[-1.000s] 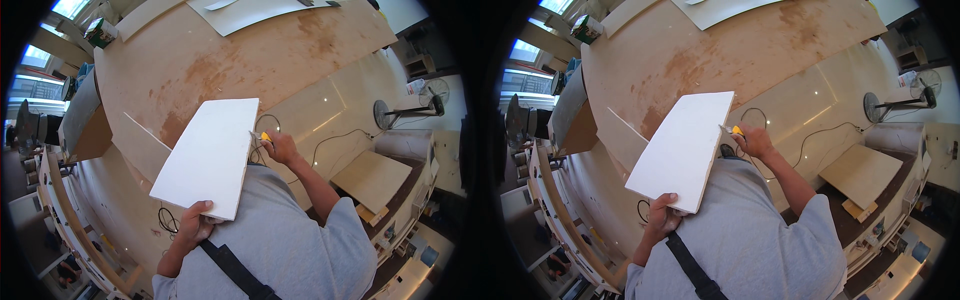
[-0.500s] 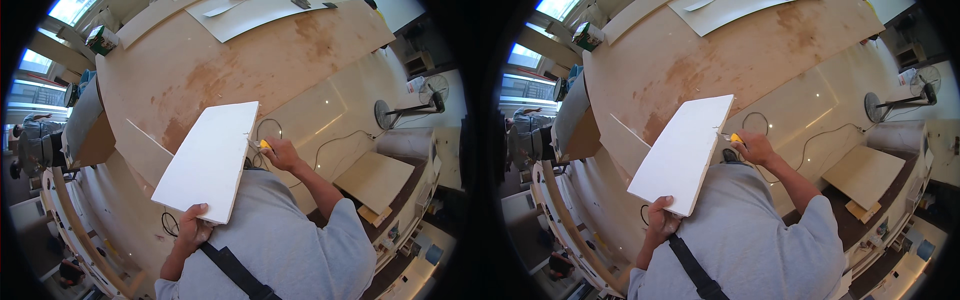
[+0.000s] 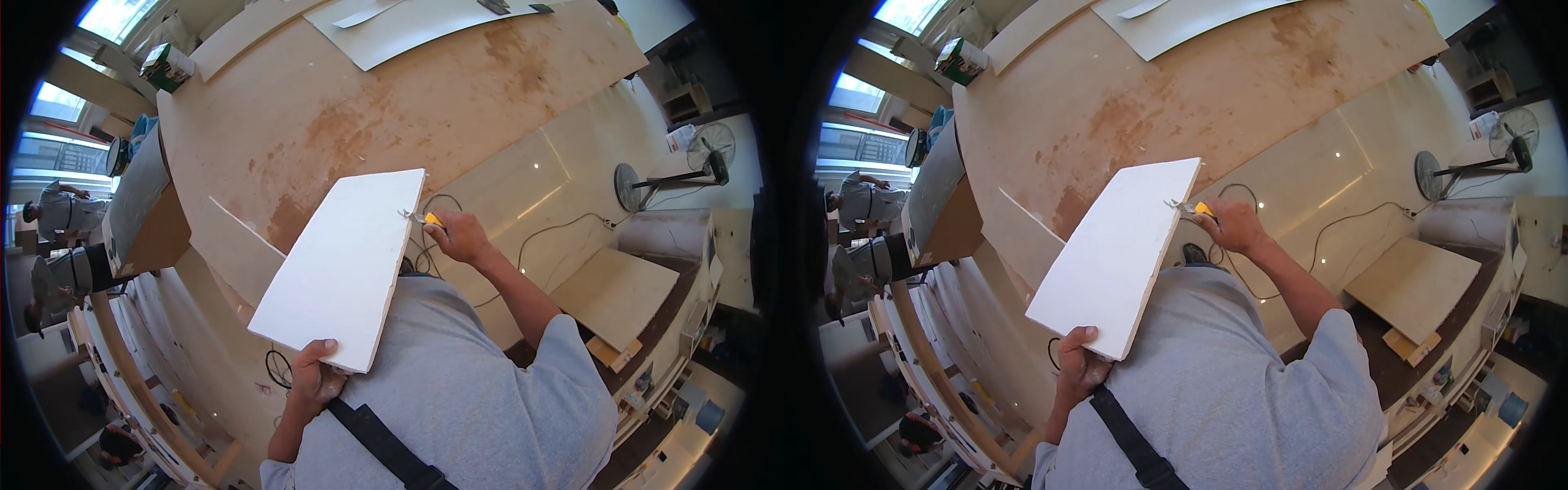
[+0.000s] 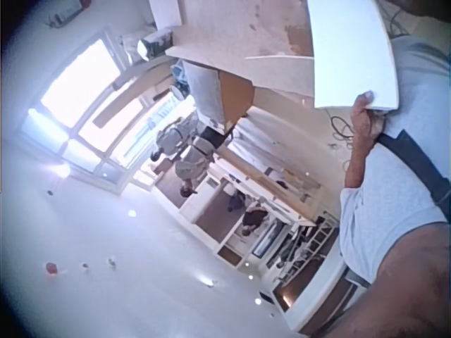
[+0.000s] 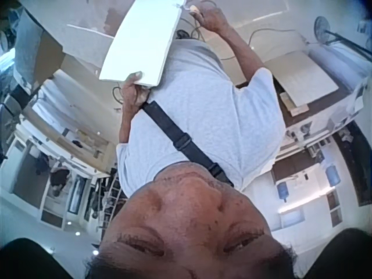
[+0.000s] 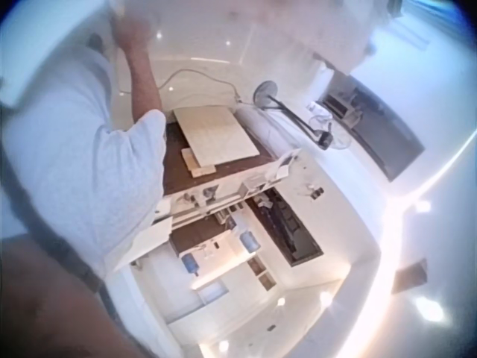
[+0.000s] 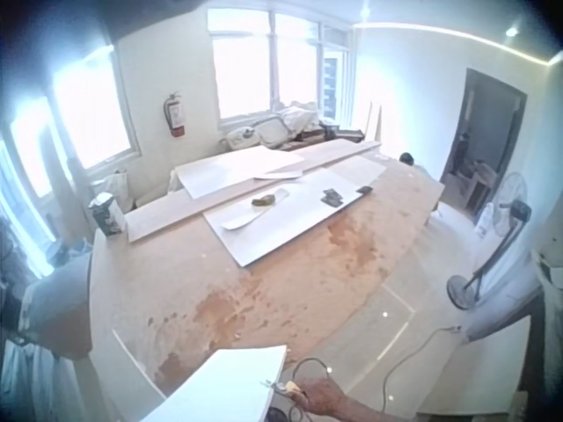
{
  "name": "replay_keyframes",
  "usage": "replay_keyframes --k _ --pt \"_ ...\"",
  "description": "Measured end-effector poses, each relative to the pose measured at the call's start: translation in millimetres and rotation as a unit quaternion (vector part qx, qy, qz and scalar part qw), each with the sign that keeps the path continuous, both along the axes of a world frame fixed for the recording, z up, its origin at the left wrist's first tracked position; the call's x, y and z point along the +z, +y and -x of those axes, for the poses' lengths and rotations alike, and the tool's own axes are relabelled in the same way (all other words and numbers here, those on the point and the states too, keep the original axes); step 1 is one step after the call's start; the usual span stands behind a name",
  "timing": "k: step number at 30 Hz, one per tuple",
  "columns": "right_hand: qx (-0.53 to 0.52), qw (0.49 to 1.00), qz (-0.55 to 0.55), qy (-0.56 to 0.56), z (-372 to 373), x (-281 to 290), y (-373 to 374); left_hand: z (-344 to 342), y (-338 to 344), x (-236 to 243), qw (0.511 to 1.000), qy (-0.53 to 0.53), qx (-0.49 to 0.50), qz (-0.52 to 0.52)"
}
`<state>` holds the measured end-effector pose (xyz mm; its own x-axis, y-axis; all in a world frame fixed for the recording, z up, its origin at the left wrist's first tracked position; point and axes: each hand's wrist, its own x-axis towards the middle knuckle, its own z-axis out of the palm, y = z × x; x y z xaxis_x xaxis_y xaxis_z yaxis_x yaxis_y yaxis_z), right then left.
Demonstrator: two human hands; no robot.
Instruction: The person trims the edges of white wood panels using a utility knife while holding them at a workbench.
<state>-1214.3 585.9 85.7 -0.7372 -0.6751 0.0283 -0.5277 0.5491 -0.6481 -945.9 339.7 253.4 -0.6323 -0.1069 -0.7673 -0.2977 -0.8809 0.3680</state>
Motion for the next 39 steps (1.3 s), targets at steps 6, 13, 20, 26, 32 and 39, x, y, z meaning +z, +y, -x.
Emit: replay_keyframes --k 6,13,20,26,32,39 --pt "0.000 0.999 -0.033 0.026 13 -43 14 3 0 3 0.999 -0.004 -0.052 0.003" --pt "-0.317 0.919 -0.233 -0.026 37 -86 117 -4 5 1 0.999 0.021 0.024 0.035" --pt "-0.034 0.999 0.018 0.000 -13 -28 75 -7 3 -1 0.999 -0.001 -0.046 0.012" --pt "0.038 0.999 0.025 0.002 -19 0 17 -13 5 -1 1.000 0.009 -0.022 0.003" --pt "-0.022 0.999 -0.020 0.019 10 -19 10 -13 0 -3 0.998 0.039 -0.047 -0.010" --pt "-0.020 0.998 0.002 0.054 11 -22 9 -12 4 -1 1.000 0.012 -0.001 0.016"
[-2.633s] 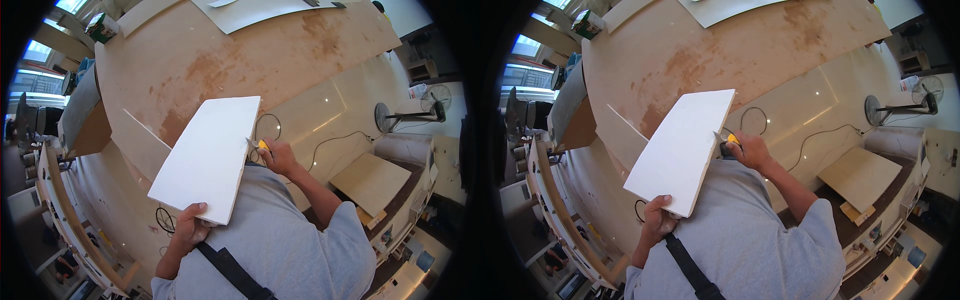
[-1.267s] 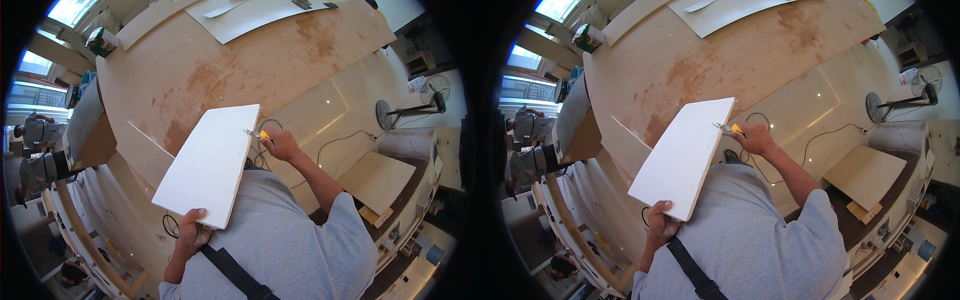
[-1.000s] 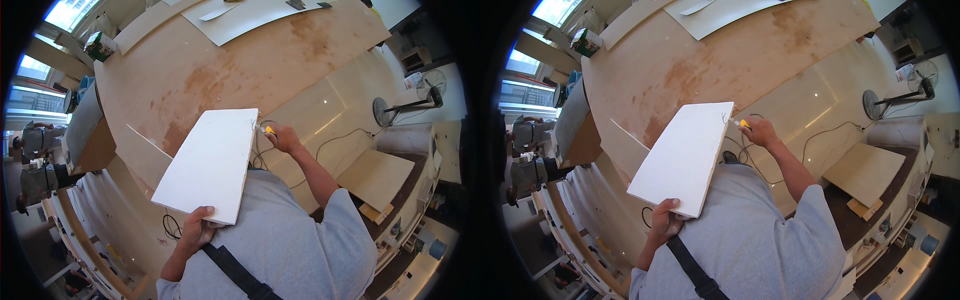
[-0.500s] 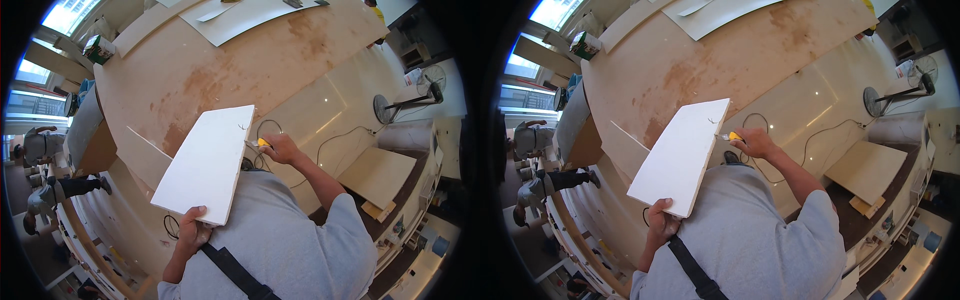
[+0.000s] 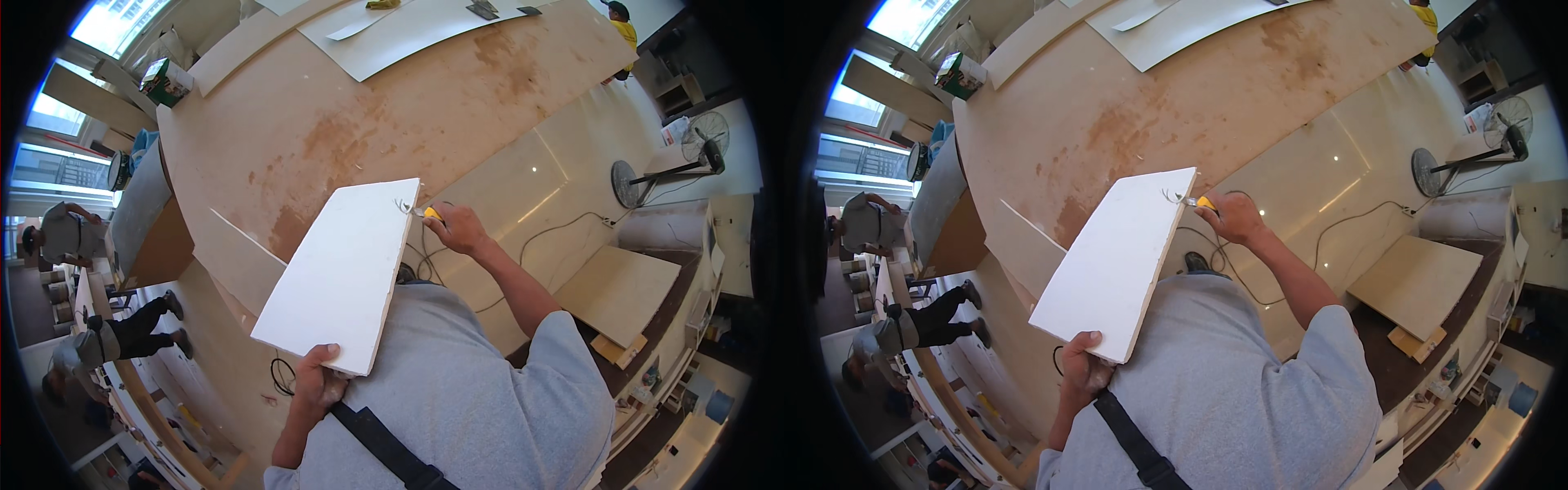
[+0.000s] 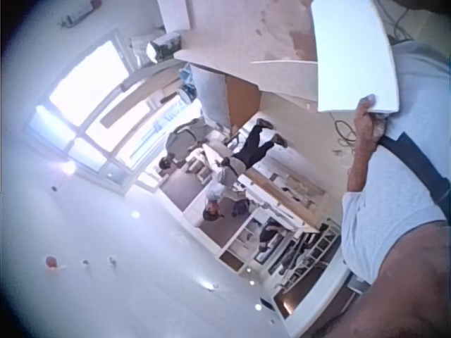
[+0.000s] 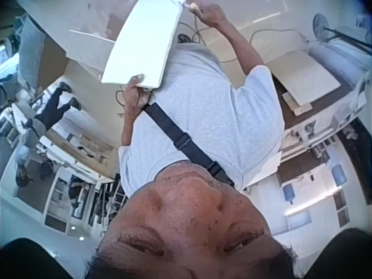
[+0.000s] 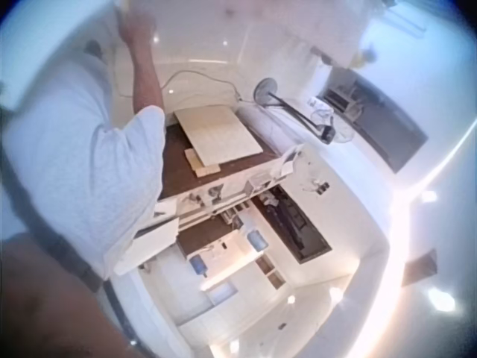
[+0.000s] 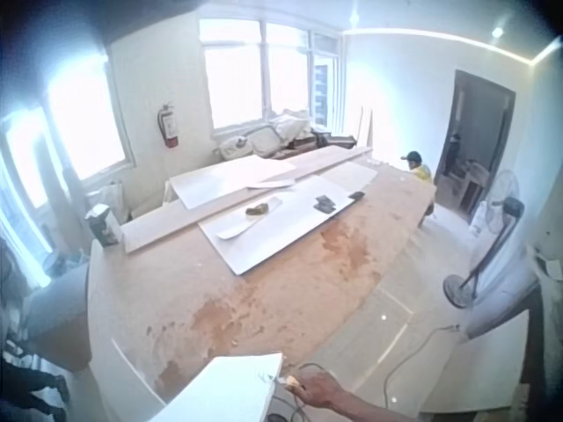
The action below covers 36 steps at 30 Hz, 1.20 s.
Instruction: The person trims the edges of white wood panels using a utility knife while holding them at a workbench.
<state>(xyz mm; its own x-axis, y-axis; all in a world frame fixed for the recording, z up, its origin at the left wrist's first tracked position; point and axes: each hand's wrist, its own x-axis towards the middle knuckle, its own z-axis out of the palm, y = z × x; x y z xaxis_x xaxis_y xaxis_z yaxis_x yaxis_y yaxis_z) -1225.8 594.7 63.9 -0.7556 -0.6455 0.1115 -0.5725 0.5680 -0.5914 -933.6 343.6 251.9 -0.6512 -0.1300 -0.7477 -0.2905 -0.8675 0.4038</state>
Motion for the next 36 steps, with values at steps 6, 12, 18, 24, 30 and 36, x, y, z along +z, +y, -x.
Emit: replay_keyframes --k 6,12,18,24,30,36 --pt "0.012 0.999 -0.020 -0.022 28 -44 18 -5 -10 -4 0.999 -0.001 -0.033 -0.032" --pt "-0.308 0.938 -0.153 -0.036 84 -48 84 -5 -11 9 0.998 0.041 0.051 0.022" --pt "-0.002 0.997 0.056 -0.062 17 -17 38 2 -9 14 1.000 0.004 0.011 0.001" --pt "0.000 0.994 0.049 -0.096 3 6 -1 -2 -9 11 1.000 0.008 0.028 -0.003" --pt "0.027 0.998 -0.010 -0.062 22 -18 9 -8 -11 0 1.000 0.005 0.006 -0.022" --pt "-0.078 0.989 -0.123 -0.039 55 -64 33 -13 -11 -6 1.000 0.002 -0.004 -0.015"
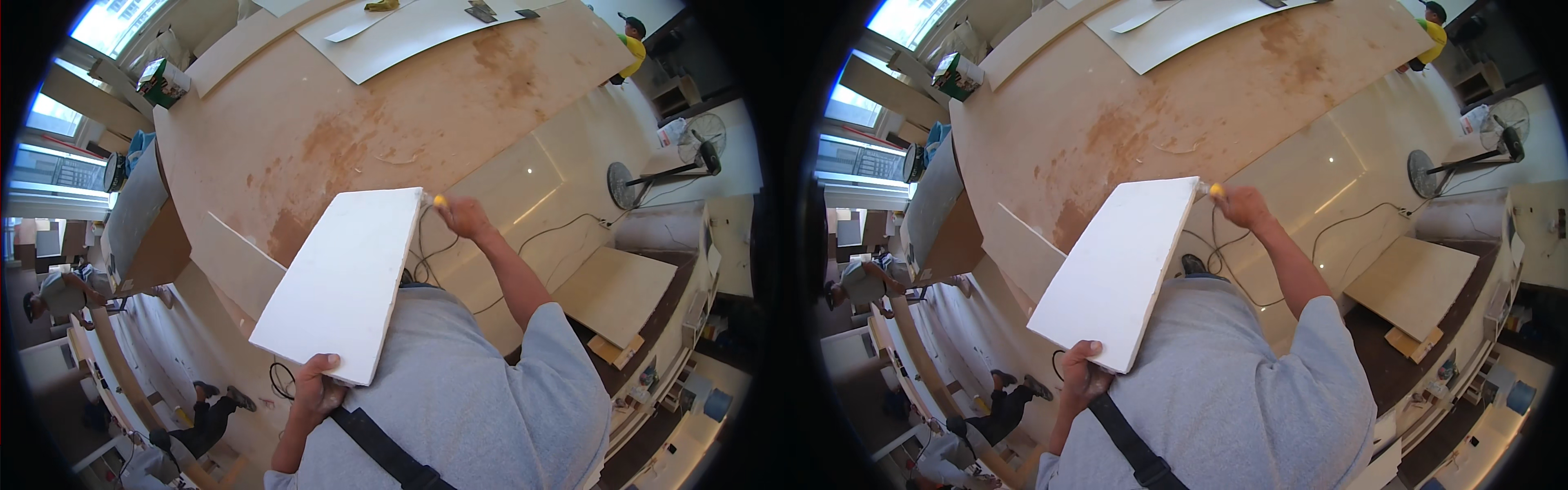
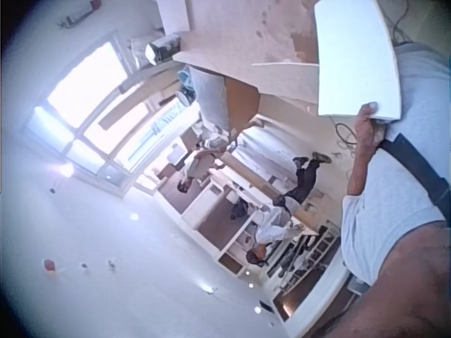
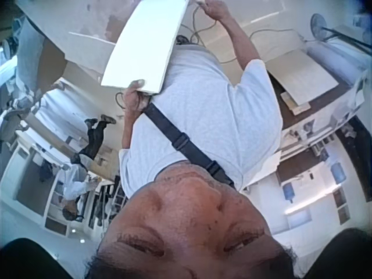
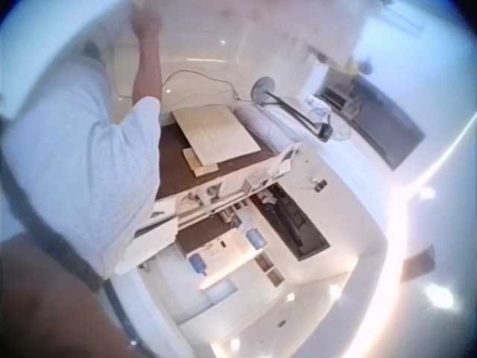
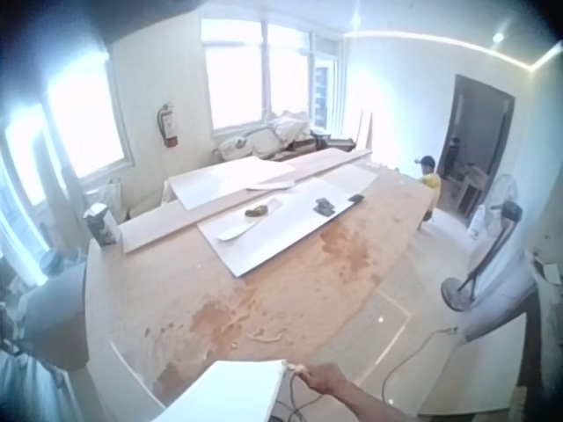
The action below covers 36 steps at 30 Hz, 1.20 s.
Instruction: The person trims the edges of white wood panels using a utility knife while holding them at a workbench.
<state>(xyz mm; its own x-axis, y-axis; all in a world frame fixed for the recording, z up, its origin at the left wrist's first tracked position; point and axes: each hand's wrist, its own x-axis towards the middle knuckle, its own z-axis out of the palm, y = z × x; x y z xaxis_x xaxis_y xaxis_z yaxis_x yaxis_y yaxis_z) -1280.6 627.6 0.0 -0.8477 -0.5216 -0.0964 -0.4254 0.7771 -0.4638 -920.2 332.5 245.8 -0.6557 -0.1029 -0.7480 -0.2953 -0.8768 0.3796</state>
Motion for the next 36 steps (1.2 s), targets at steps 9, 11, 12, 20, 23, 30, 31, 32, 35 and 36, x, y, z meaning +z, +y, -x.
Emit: replay_keyframes --k 9,11,12,20,23,30,31,32,35,36 --pt "-0.024 0.998 0.060 -0.027 -20 40 32 3 -6 6 0.999 0.021 0.031 -0.001" --pt "0.026 0.995 0.093 -0.031 -35 45 2 3 -6 7 0.998 0.044 0.043 0.002" --pt "0.039 0.992 0.117 -0.032 -40 48 -10 2 -5 7 0.999 0.018 0.037 0.004" --pt "0.078 0.994 0.078 -0.024 -16 58 -27 0 -9 5 0.998 0.039 0.039 -0.009" --pt "0.102 0.992 0.076 0.013 -3 50 -24 -1 -9 4 0.999 0.036 0.040 -0.008" --pt "0.112 0.992 0.038 0.048 17 0 -3 1 -4 -2 1.000 0.005 -0.002 0.012" --pt "0.137 0.986 0.058 0.073 20 -3 7 1 -4 -3 1.000 -0.019 -0.013 0.013" --pt "-0.010 0.998 -0.022 0.055 25 -4 19 0 -4 -2 0.999 -0.046 -0.024 0.014" --pt "-0.208 0.963 -0.163 0.048 36 19 78 -6 -8 3 0.996 0.033 0.080 0.002" --pt "-0.203 0.969 -0.127 0.059 38 25 83 -7 -3 4 0.992 0.070 0.090 0.057"
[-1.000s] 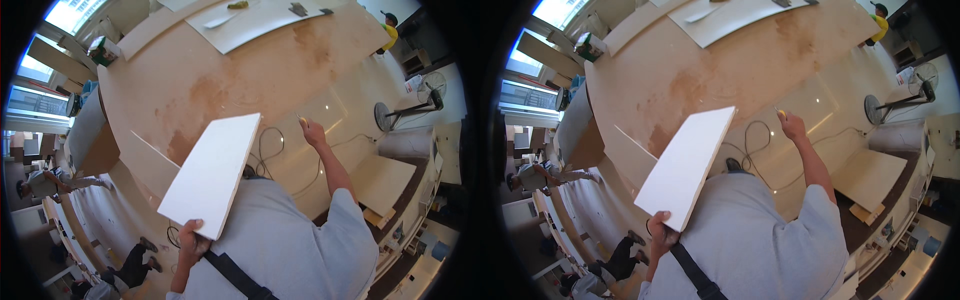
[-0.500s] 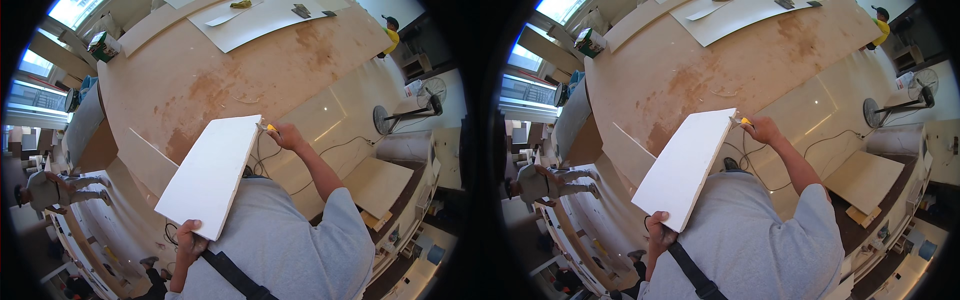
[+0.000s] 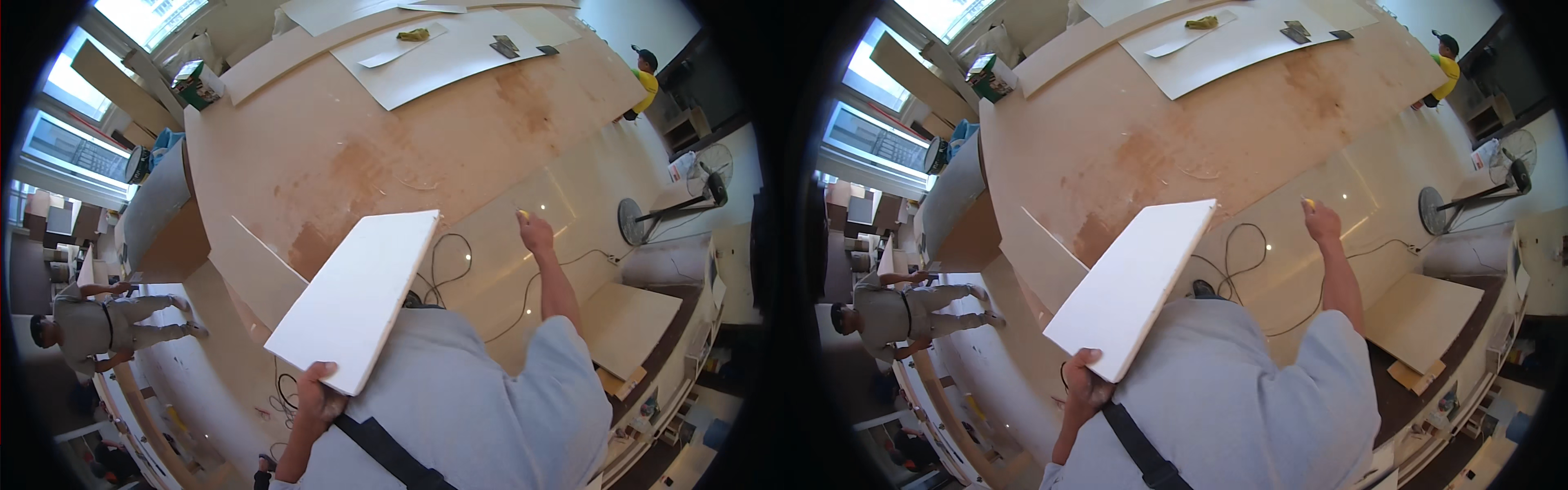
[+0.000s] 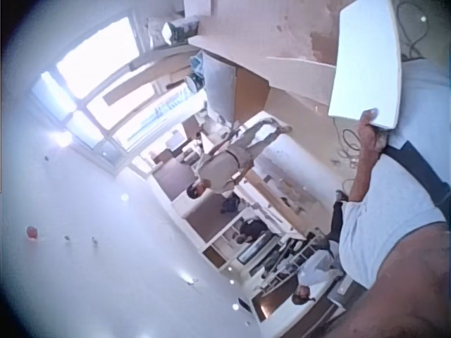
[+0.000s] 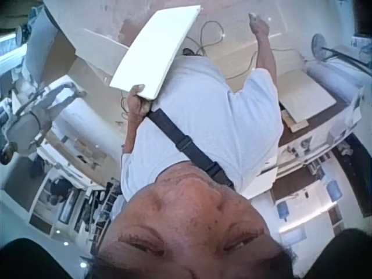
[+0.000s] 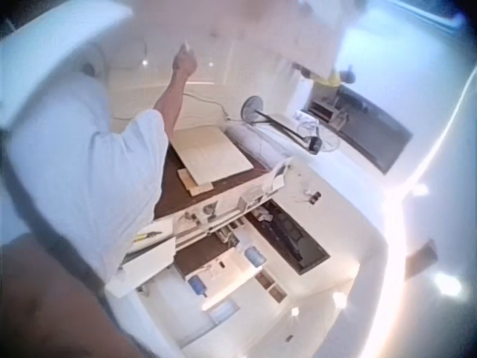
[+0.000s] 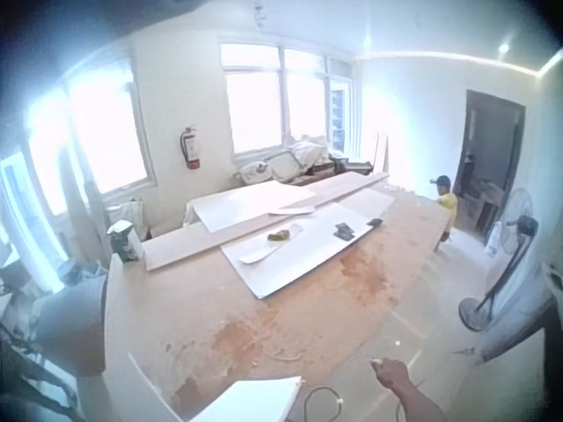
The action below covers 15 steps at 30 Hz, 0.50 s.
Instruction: The person trims the edges of white wood panels using a utility knife while holding them at a workbench.
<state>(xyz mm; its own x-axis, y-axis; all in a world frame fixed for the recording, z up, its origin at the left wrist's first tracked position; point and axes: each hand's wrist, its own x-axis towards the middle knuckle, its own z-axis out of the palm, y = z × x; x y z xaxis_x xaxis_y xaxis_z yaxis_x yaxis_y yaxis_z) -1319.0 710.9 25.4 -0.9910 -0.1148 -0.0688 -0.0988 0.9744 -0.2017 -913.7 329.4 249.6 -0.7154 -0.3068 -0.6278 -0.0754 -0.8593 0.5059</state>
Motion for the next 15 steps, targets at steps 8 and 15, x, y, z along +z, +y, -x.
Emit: replay_keyframes --k 8,15 --pt "0.270 0.920 0.281 -0.034 -70 18 -90 5 -4 0 0.996 -0.065 -0.048 -0.042" --pt "0.249 0.940 0.229 -0.042 -64 42 -118 3 -3 -1 0.998 -0.032 -0.031 -0.042"
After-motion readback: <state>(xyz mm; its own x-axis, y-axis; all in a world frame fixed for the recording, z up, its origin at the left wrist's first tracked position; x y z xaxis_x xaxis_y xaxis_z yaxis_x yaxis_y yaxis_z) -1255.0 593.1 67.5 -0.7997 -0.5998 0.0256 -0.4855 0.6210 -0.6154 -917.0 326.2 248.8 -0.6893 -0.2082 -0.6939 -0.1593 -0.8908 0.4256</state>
